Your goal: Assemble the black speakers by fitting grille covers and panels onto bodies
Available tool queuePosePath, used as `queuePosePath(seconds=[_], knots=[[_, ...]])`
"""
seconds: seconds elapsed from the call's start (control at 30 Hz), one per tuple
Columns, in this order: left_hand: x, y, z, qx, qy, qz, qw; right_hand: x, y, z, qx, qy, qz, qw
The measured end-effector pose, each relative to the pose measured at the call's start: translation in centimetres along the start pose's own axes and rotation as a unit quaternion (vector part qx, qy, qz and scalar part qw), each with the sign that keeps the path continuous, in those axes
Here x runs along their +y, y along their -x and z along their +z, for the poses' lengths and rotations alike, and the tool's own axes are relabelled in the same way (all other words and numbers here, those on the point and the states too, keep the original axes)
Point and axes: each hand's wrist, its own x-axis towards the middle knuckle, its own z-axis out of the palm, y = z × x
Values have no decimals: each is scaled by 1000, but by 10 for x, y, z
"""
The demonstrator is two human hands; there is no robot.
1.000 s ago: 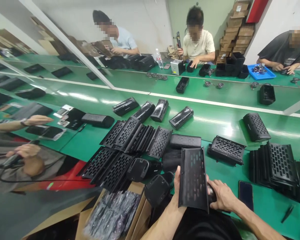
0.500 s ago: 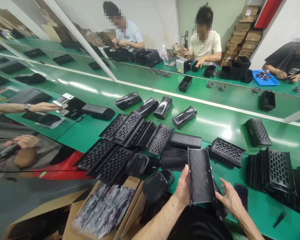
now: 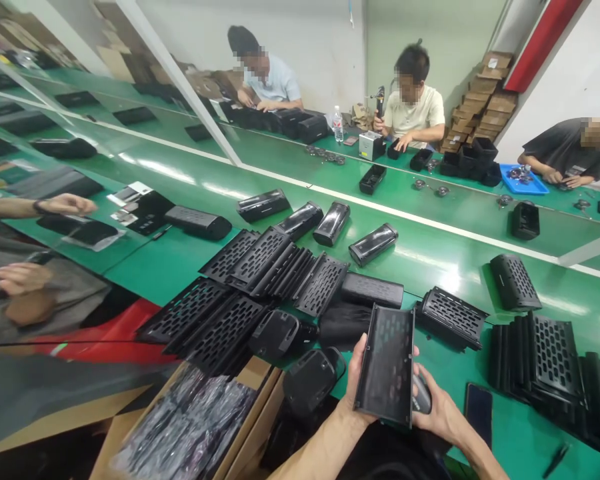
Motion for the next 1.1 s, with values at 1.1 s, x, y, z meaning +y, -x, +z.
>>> queuePosePath(seconds=[1.1], knots=[[-35, -72, 39, -168, -50, 84, 981, -207, 69, -136, 191, 125, -130, 965]])
